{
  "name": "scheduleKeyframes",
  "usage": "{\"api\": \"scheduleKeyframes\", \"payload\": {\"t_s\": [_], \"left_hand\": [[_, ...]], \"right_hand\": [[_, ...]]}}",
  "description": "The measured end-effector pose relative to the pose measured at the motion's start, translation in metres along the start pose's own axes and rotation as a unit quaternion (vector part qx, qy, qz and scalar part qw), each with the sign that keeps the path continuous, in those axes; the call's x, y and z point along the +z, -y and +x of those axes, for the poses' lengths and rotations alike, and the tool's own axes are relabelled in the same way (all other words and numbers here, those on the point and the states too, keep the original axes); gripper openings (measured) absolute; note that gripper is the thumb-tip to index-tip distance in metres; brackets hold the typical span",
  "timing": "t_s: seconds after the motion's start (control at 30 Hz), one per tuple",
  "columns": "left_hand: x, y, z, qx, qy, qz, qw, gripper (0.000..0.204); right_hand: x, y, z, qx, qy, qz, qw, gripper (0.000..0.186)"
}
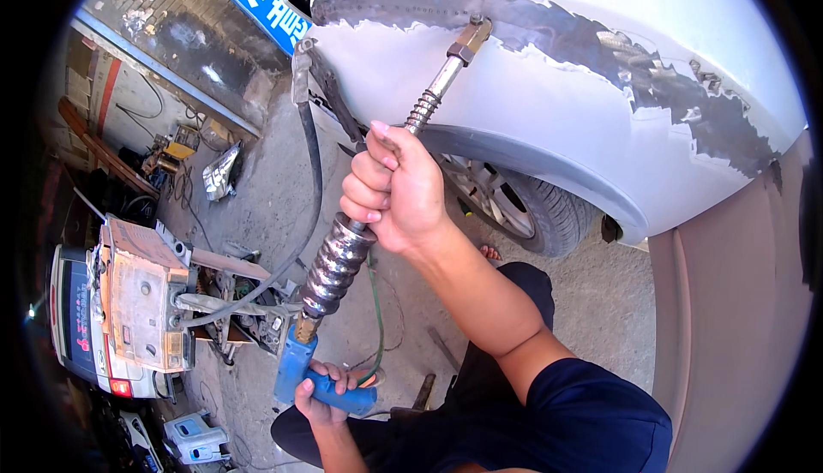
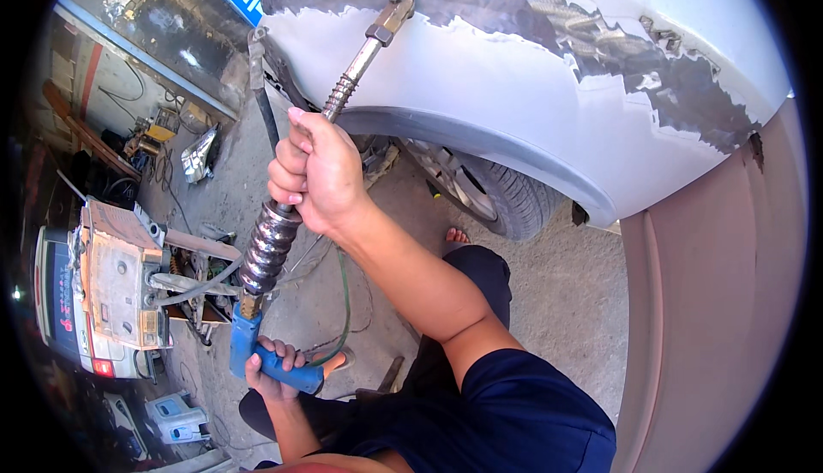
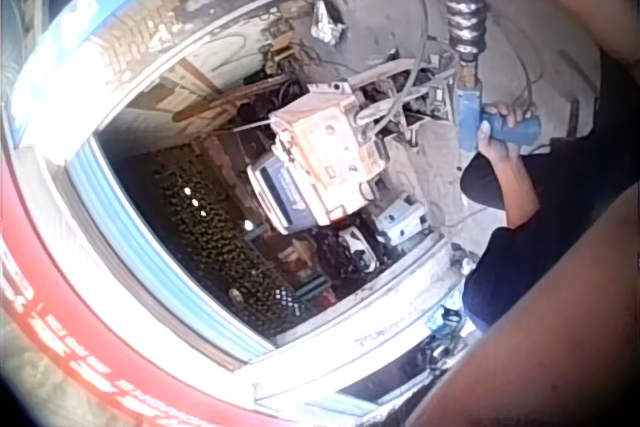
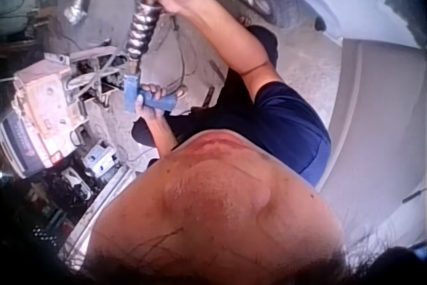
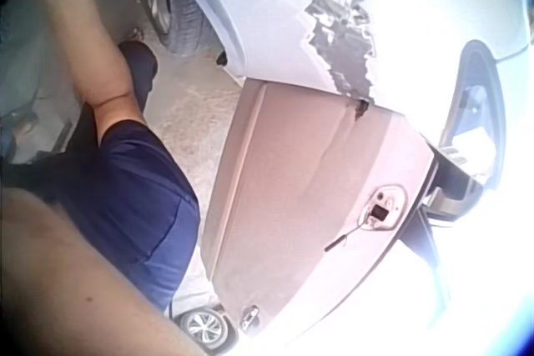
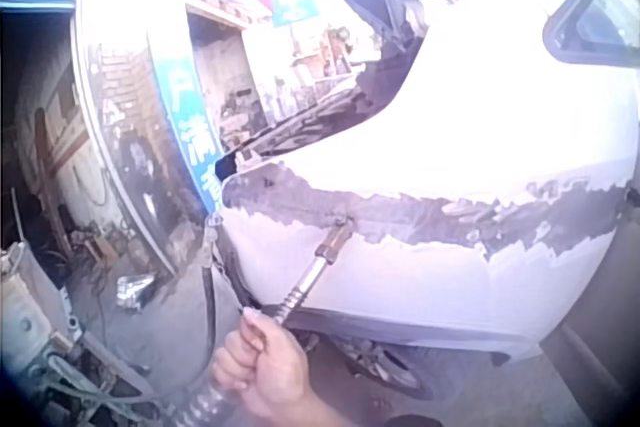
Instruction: The person uses a pneumatic dent puller to repair a dent on the front fender of a white car. They repeatedly attach the tool to the damaged area, pull the metal outward, and reposition the tool to work on different spots along the dent.
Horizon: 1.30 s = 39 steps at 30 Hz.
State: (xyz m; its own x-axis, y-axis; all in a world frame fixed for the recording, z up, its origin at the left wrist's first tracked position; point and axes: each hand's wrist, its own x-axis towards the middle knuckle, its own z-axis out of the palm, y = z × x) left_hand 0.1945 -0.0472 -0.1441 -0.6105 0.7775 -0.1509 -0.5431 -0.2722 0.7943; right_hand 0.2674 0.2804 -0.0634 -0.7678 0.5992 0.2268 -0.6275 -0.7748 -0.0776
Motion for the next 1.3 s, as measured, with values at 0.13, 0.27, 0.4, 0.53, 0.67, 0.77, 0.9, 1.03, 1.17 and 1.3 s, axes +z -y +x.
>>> {"api": "scheduleKeyframes", "payload": {"t_s": [0.13,0.27,0.4,0.53,0.67,0.77,0.9,1.03,1.17,1.3], "left_hand": [[0.001,0.001,0.0,0.002,0.005,0.0,1.0,0.032],[-0.004,-0.001,0.0,0.009,0.031,0.005,0.999,0.034],[0.007,-0.001,0.0,0.019,0.003,-0.013,1.0,0.034],[0.001,-0.001,-0.002,0.031,0.019,-0.016,0.999,0.035],[0.0,-0.007,-0.004,0.046,0.04,0.017,0.998,0.033],[-0.001,-0.013,-0.005,0.036,0.031,0.027,0.999,0.032],[-0.001,-0.019,-0.008,0.054,0.063,0.088,0.993,0.033],[-0.01,-0.026,-0.005,0.052,0.064,0.1,0.992,0.034],[-0.004,-0.021,0.001,0.053,0.041,0.049,0.997,0.033],[-0.008,-0.017,-0.002,0.047,0.034,0.048,0.997,0.032]], "right_hand": [[0.002,0.0,0.0,-0.004,-0.008,-0.002,1.0,0.037],[0.0,-0.001,0.001,-0.016,0.016,0.003,1.0,0.035],[-0.013,-0.026,0.011,-0.16,0.011,-0.153,0.975,0.028],[-0.007,-0.04,-0.009,0.081,0.061,-0.006,0.995,0.03],[0.002,-0.002,0.011,-0.032,0.038,-0.02,0.999,0.03],[0.007,0.014,0.013,-0.078,-0.012,-0.04,0.996,0.032],[0.006,-0.055,-0.021,-0.057,0.023,-0.045,0.997,0.028],[0.003,-0.055,-0.026,-0.067,0.008,-0.066,0.996,0.024],[0.015,-0.048,-0.019,-0.157,-0.097,-0.22,0.958,0.023],[0.028,-0.013,-0.019,-0.053,-0.132,-0.051,0.989,0.035]]}}
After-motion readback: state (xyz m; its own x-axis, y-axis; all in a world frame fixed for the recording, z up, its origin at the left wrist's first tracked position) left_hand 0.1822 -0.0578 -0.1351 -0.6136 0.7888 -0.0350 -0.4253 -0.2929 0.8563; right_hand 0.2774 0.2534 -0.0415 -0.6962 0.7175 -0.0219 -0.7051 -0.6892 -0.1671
